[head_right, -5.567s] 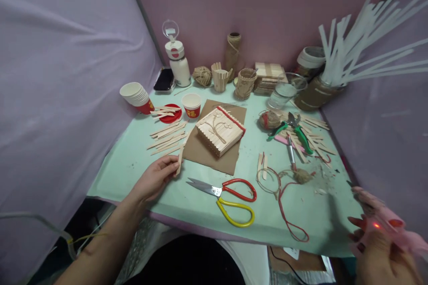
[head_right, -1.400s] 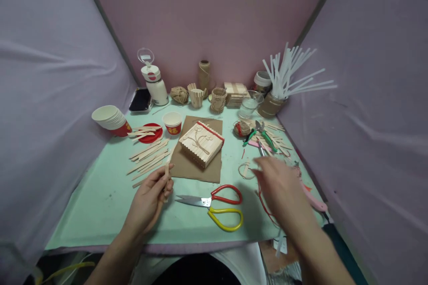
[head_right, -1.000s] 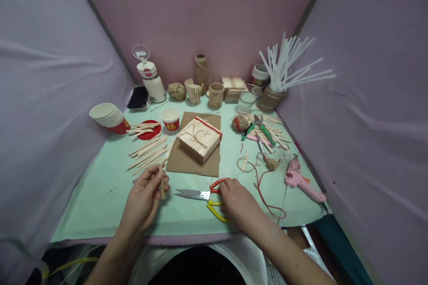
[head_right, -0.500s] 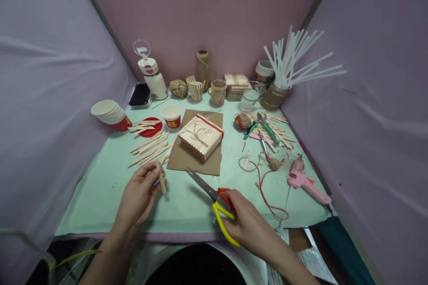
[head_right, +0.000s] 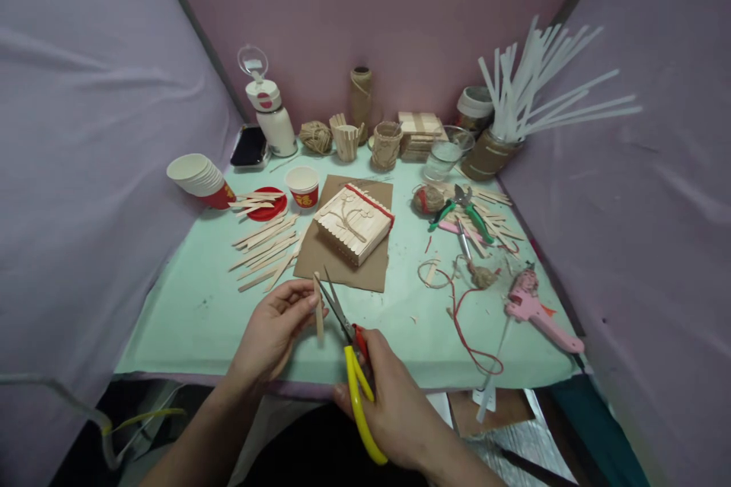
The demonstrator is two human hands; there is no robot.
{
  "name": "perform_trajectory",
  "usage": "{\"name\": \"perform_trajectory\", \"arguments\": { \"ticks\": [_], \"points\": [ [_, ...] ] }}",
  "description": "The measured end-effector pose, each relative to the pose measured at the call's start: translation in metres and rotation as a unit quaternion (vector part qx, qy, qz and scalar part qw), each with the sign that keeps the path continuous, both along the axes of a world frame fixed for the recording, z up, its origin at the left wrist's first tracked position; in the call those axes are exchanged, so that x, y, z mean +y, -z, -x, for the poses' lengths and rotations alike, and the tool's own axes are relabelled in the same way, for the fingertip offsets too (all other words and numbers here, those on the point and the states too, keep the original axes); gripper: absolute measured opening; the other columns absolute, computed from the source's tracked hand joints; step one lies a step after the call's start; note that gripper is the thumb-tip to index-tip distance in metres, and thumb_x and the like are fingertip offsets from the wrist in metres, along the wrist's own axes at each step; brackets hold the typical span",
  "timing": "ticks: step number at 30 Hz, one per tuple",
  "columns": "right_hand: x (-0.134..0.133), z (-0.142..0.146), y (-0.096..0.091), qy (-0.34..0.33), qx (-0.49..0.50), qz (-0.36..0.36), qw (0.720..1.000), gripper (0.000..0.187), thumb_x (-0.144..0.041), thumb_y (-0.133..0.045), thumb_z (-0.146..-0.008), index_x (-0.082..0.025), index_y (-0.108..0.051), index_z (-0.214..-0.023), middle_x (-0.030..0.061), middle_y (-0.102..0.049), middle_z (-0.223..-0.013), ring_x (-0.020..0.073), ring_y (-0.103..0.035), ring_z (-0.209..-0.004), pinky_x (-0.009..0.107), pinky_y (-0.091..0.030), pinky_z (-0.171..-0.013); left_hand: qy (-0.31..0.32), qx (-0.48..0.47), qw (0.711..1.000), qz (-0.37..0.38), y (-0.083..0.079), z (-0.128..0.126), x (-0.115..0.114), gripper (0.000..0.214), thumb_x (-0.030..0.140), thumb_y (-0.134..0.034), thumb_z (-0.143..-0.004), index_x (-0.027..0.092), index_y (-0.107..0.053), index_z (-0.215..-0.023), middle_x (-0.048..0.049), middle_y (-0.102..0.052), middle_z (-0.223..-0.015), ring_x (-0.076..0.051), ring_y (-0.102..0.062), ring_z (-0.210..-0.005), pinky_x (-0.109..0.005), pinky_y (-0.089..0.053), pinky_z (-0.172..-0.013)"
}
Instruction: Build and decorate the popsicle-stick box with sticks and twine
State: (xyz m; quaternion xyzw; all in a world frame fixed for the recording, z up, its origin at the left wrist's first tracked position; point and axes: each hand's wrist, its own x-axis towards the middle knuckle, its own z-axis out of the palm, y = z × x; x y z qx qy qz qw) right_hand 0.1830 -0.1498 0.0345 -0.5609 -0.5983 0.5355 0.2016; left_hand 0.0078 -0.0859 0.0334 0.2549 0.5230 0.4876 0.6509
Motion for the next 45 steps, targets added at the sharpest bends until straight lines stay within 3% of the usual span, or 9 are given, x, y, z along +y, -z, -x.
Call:
{"name": "perform_trajectory", "arguments": {
  "ticks": [8,25,38,45],
  "points": [
    [0.004,0.006,-0.006,-0.007,-0.002,0.016,1.0,0.042,-0.029,-0.062,-0.077,-0.019,-0.047,-0.116,0.0057,-0.059,-0.104,0.0199,-0.055,-0.091,0.034,-0.044,-0.083,0.042,0.016,0.999,0.0,0.003,-0.001,-0.007,0.023,0.026,-0.078,-0.064,0.015,-0.065,-0.08,-0.0009,-0.063,-0.077,-0.01,-0.059,-0.07,-0.021,-0.049,-0.064],
    [0.008,0.011,-0.015,-0.045,0.028,0.082,0.995,0.019,-0.028,-0.053,-0.083,-0.021,-0.04,-0.096,-0.0048,-0.045,-0.076,0.0119,-0.039,-0.066,0.026,-0.036,-0.063,0.06,0.027,0.998,0.0,0.007,0.001,-0.012,0.024,0.029,-0.076,-0.067,0.015,-0.062,-0.081,0.0008,-0.062,-0.075,-0.009,-0.059,-0.067,-0.018,-0.049,-0.061],
    [0.002,0.015,0.0,-0.011,0.05,0.124,0.991,0.015,-0.035,-0.046,-0.088,-0.021,-0.039,-0.087,-0.0043,-0.044,-0.077,0.0121,-0.038,-0.07,0.026,-0.035,-0.066,0.075,0.019,0.996,0.036,0.011,0.003,-0.012,0.032,0.032,-0.08,-0.063,0.013,-0.057,-0.073,0.0011,-0.063,-0.069,-0.008,-0.059,-0.063,-0.019,-0.049,-0.061],
    [0.002,0.019,0.007,0.004,0.053,0.133,0.99,0.024,-0.042,-0.044,-0.089,-0.021,-0.039,-0.079,-0.0036,-0.043,-0.074,0.0128,-0.039,-0.07,0.027,-0.036,-0.066,0.072,-0.013,0.994,0.081,0.017,0.005,-0.015,0.038,0.034,-0.083,-0.058,0.013,-0.056,-0.073,0.0013,-0.063,-0.067,-0.009,-0.06,-0.06,-0.022,-0.051,-0.062]
  ]
}}
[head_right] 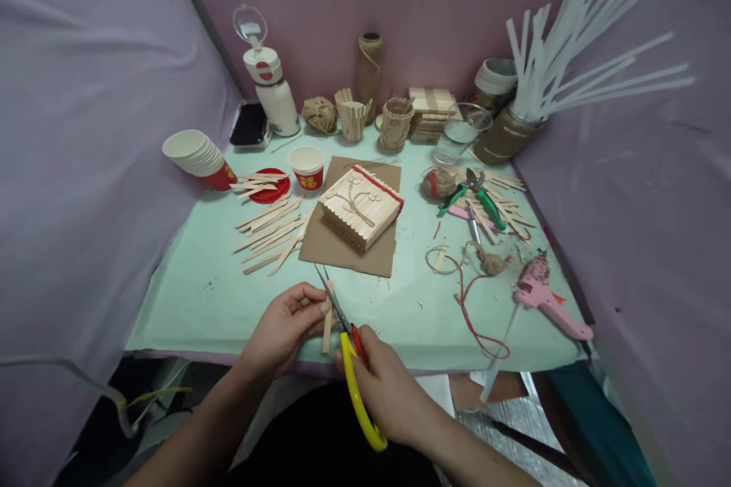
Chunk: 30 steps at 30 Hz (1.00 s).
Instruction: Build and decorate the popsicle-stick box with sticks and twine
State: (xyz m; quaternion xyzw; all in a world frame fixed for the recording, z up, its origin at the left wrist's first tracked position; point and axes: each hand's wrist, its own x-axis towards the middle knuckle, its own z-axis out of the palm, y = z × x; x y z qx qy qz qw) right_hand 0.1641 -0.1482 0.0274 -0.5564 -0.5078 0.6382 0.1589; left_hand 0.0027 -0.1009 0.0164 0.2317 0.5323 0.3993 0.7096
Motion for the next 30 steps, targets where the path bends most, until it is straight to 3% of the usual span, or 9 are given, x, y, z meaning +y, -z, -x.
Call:
{"name": "perform_trajectory", "arguments": {
  "ticks": [7,19,30],
  "points": [
    [-0.005,0.004,0.01,0.003,-0.018,0.0,1.0,0.026,-0.043,-0.044,-0.089,-0.02,-0.042,-0.08,-0.0017,-0.047,-0.075,0.0139,-0.041,-0.071,0.029,-0.036,-0.067,0.0,-0.025,0.998,0.057,0.0,0.002,-0.001,0.044,0.034,-0.087,-0.049,0.013,-0.056,-0.072,0.0003,-0.063,-0.065,-0.009,-0.062,-0.059,-0.022,-0.051,-0.061],
    [-0.011,0.004,0.023,0.03,-0.016,0.029,0.999,0.03,-0.047,-0.047,-0.088,-0.019,-0.044,-0.076,-0.0029,-0.045,-0.069,0.0114,-0.039,-0.065,0.026,-0.034,-0.061,0.019,-0.034,0.996,0.085,0.005,0.003,-0.002,0.04,0.029,-0.085,-0.053,0.013,-0.057,-0.075,-0.0007,-0.065,-0.067,-0.01,-0.063,-0.061,-0.023,-0.053,-0.063],
    [-0.009,0.009,0.02,0.053,0.012,0.142,0.988,0.045,-0.063,-0.054,-0.079,-0.021,-0.04,-0.072,-0.0095,-0.028,-0.049,0.0067,-0.03,-0.046,0.021,-0.024,-0.045,0.031,-0.031,0.993,0.107,0.011,0.006,-0.001,0.036,0.024,-0.083,-0.056,0.013,-0.056,-0.076,-0.0015,-0.065,-0.069,-0.01,-0.063,-0.063,-0.022,-0.053,-0.063]
  ]
}}
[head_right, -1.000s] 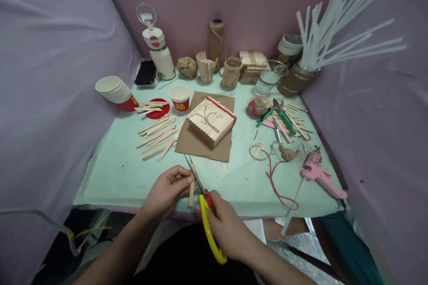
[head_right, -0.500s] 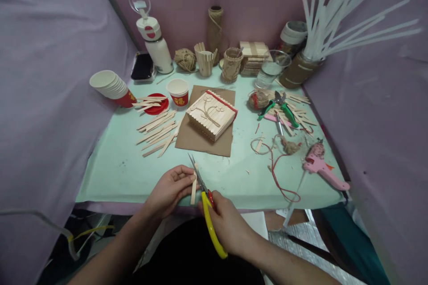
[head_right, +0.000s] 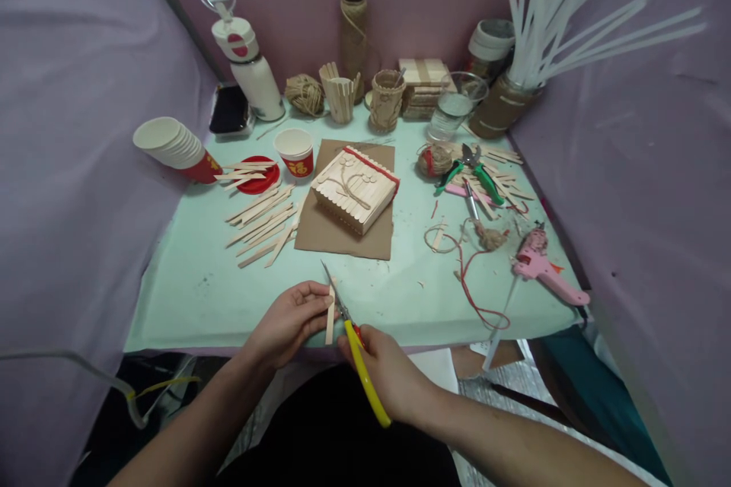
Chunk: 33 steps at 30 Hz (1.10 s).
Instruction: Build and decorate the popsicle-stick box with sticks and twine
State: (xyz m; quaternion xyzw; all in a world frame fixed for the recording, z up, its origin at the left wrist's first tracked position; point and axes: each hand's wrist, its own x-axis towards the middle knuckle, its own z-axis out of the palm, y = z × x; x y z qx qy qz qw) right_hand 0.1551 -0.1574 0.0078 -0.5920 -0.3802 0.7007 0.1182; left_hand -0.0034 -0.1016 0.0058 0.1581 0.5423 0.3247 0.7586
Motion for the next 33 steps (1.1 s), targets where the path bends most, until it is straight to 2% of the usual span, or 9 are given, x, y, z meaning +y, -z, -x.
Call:
{"name": "perform_trajectory", "arguments": {
  "ticks": [10,16,21,27,33],
  "points": [
    [0.001,-0.002,0.002,0.007,0.021,0.009,1.0,0.043,-0.063,-0.055,-0.079,-0.021,-0.046,-0.074,-0.009,-0.029,-0.049,0.0075,-0.032,-0.045,0.023,-0.024,-0.045,0.008,0.0,1.0,0.001,-0.001,-0.001,0.0,0.034,0.023,-0.082,-0.058,0.012,-0.056,-0.076,-0.0025,-0.065,-0.07,-0.01,-0.063,-0.063,-0.022,-0.053,-0.064],
    [0.002,-0.008,-0.004,-0.014,0.009,-0.008,1.0,0.037,-0.056,-0.055,-0.082,-0.021,-0.047,-0.08,-0.0095,-0.034,-0.05,0.0074,-0.033,-0.046,0.022,-0.026,-0.047,0.014,0.019,1.0,-0.004,-0.006,-0.002,-0.002,0.039,0.027,-0.085,-0.053,0.013,-0.055,-0.073,-0.0014,-0.065,-0.07,-0.01,-0.063,-0.063,-0.022,-0.053,-0.064],
    [0.002,-0.003,-0.008,-0.012,0.003,-0.007,1.0,0.039,-0.058,-0.055,-0.081,-0.019,-0.05,-0.083,-0.0083,-0.037,-0.053,0.0078,-0.035,-0.049,0.022,-0.028,-0.049,0.026,0.026,0.999,-0.01,-0.012,-0.002,-0.006,0.041,0.031,-0.086,-0.051,0.013,-0.055,-0.072,-0.0017,-0.064,-0.069,-0.01,-0.062,-0.062,-0.022,-0.052,-0.062],
    [-0.001,0.001,0.001,-0.013,-0.017,-0.06,0.998,0.039,-0.056,-0.057,-0.081,-0.017,-0.052,-0.079,-0.0044,-0.043,-0.063,0.0086,-0.035,-0.057,0.023,-0.03,-0.052,0.026,0.011,1.0,-0.001,-0.013,0.0,-0.003,0.038,0.027,-0.086,-0.053,0.012,-0.056,-0.073,-0.0023,-0.064,-0.07,-0.01,-0.062,-0.063,-0.023,-0.052,-0.064],
    [0.005,0.004,-0.009,-0.024,-0.031,-0.012,0.999,0.039,-0.058,-0.056,-0.08,-0.019,-0.05,-0.077,-0.0074,-0.034,-0.051,0.0083,-0.034,-0.048,0.023,-0.026,-0.047,0.022,0.006,1.0,0.016,-0.006,0.001,-0.003,0.033,0.02,-0.083,-0.058,0.013,-0.055,-0.073,-0.0027,-0.064,-0.069,-0.011,-0.063,-0.064,-0.025,-0.053,-0.066]
  ]
}}
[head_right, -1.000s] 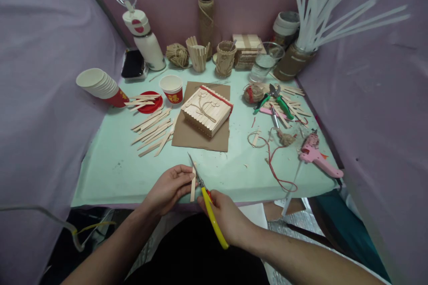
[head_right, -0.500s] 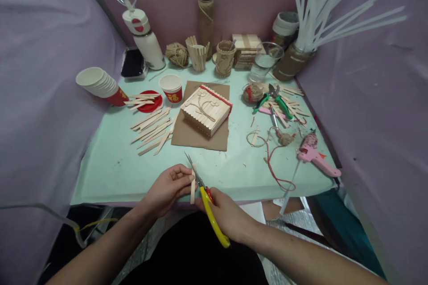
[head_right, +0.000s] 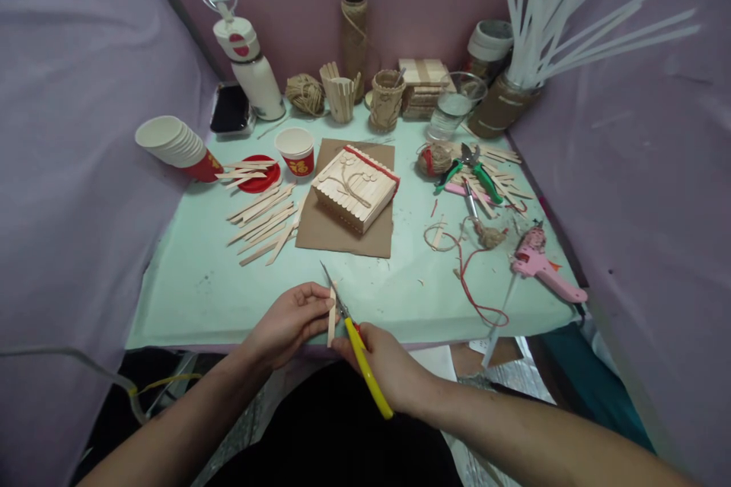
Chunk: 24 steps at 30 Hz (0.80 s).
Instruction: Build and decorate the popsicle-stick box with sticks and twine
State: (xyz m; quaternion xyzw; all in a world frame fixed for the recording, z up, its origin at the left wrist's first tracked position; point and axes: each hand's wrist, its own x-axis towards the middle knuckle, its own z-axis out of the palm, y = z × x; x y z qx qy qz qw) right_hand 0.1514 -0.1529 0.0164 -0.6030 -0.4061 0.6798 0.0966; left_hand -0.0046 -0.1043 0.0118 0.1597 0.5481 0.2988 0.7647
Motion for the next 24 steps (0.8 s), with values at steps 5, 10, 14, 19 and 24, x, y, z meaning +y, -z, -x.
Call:
{"name": "perform_trajectory", "arguments": {
  "ticks": [5,10,14,19,24],
  "points": [
    [0.003,0.0,-0.001,0.001,0.014,0.006,1.0,0.039,-0.057,-0.056,-0.08,-0.019,-0.052,-0.078,-0.0077,-0.034,-0.048,0.0083,-0.034,-0.046,0.023,-0.027,-0.047,-0.001,0.003,1.0,0.005,0.0,0.0,0.001,0.028,0.017,-0.08,-0.062,0.013,-0.055,-0.074,-0.0031,-0.064,-0.069,-0.011,-0.063,-0.063,-0.024,-0.053,-0.066],
    [0.003,-0.002,0.001,-0.013,0.026,-0.009,1.0,0.04,-0.058,-0.055,-0.08,-0.018,-0.051,-0.075,-0.0071,-0.034,-0.049,0.0085,-0.034,-0.048,0.023,-0.027,-0.048,0.004,-0.003,1.0,0.007,0.0,0.0,0.001,0.025,0.016,-0.078,-0.064,0.013,-0.055,-0.074,-0.0036,-0.064,-0.07,-0.011,-0.063,-0.064,-0.024,-0.053,-0.067],
    [0.004,-0.004,0.001,-0.022,0.029,-0.013,0.999,0.042,-0.06,-0.055,-0.08,-0.019,-0.049,-0.071,-0.0073,-0.032,-0.048,0.0086,-0.033,-0.049,0.023,-0.027,-0.048,0.011,-0.003,1.0,0.009,0.001,-0.001,0.001,0.026,0.016,-0.079,-0.062,0.013,-0.057,-0.075,-0.0031,-0.063,-0.07,-0.011,-0.063,-0.065,-0.023,-0.053,-0.067],
    [0.007,-0.008,0.0,-0.028,0.023,-0.012,0.999,0.046,-0.065,-0.056,-0.076,-0.019,-0.049,-0.073,-0.0067,-0.035,-0.051,0.009,-0.033,-0.051,0.023,-0.026,-0.049,0.02,0.005,1.0,-0.004,0.0,0.0,0.002,0.032,0.021,-0.083,-0.057,0.013,-0.058,-0.075,-0.0008,-0.061,-0.067,-0.009,-0.06,-0.063,-0.022,-0.051,-0.064],
    [0.01,-0.01,-0.004,-0.048,0.002,-0.033,0.998,0.046,-0.062,-0.052,-0.08,-0.017,-0.054,-0.08,-0.0028,-0.047,-0.064,0.0109,-0.039,-0.059,0.024,-0.031,-0.055,0.04,0.016,0.999,-0.018,-0.003,0.003,0.003,0.037,0.026,-0.085,-0.052,0.013,-0.057,-0.072,0.001,-0.059,-0.066,-0.008,-0.058,-0.059,-0.021,-0.05,-0.061]
  ]
}}
